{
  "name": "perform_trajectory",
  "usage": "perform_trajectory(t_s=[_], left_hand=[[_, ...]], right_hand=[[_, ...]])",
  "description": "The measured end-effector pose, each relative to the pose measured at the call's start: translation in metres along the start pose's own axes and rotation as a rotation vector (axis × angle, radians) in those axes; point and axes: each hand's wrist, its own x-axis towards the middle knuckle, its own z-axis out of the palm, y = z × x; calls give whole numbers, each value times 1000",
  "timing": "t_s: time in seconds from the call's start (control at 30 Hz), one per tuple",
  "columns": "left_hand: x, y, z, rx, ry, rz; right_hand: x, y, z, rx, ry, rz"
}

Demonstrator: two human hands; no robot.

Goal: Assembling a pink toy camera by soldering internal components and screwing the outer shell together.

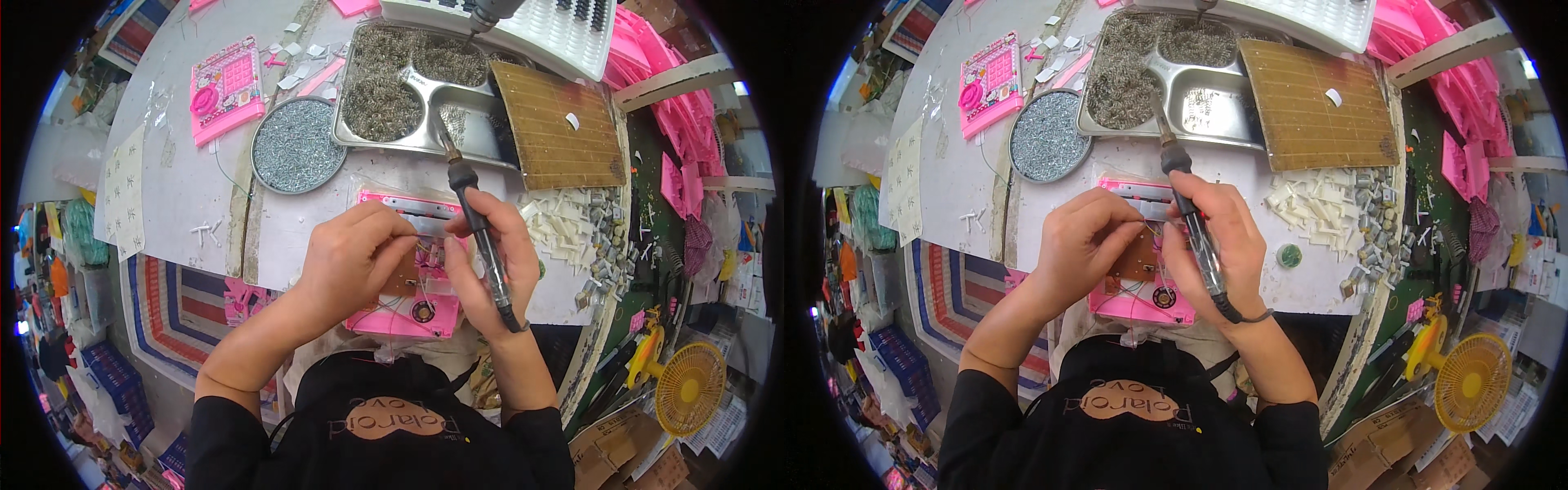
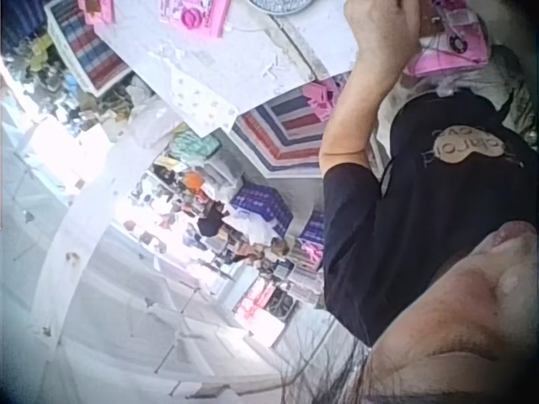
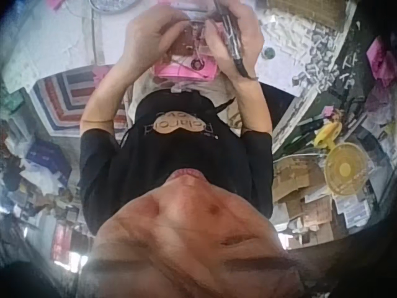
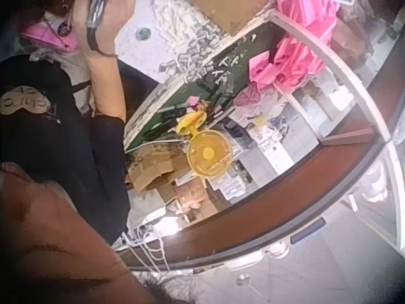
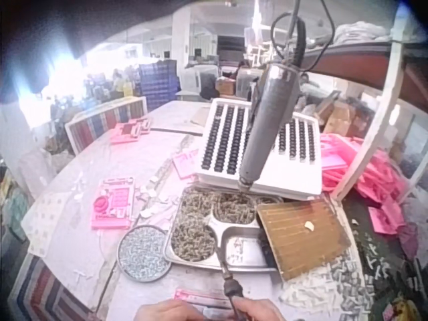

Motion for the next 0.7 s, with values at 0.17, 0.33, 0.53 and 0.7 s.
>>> perform_trajectory(t_s=[0.17, 0.33, 0.53, 0.7], left_hand=[[1, 3, 10, -66, 54, -106], [-1, 9, 7, -272, -30, -329], [-10, 1, 6, -578, -44, -561], [-14, -8, 8, -294, 47, -252]], right_hand=[[-1, -1, 14, -4, 80, -3], [-1, 7, 16, 43, 94, 38], [-11, 4, 21, -116, 74, -17], [-39, 10, 17, -403, -3, -228]])
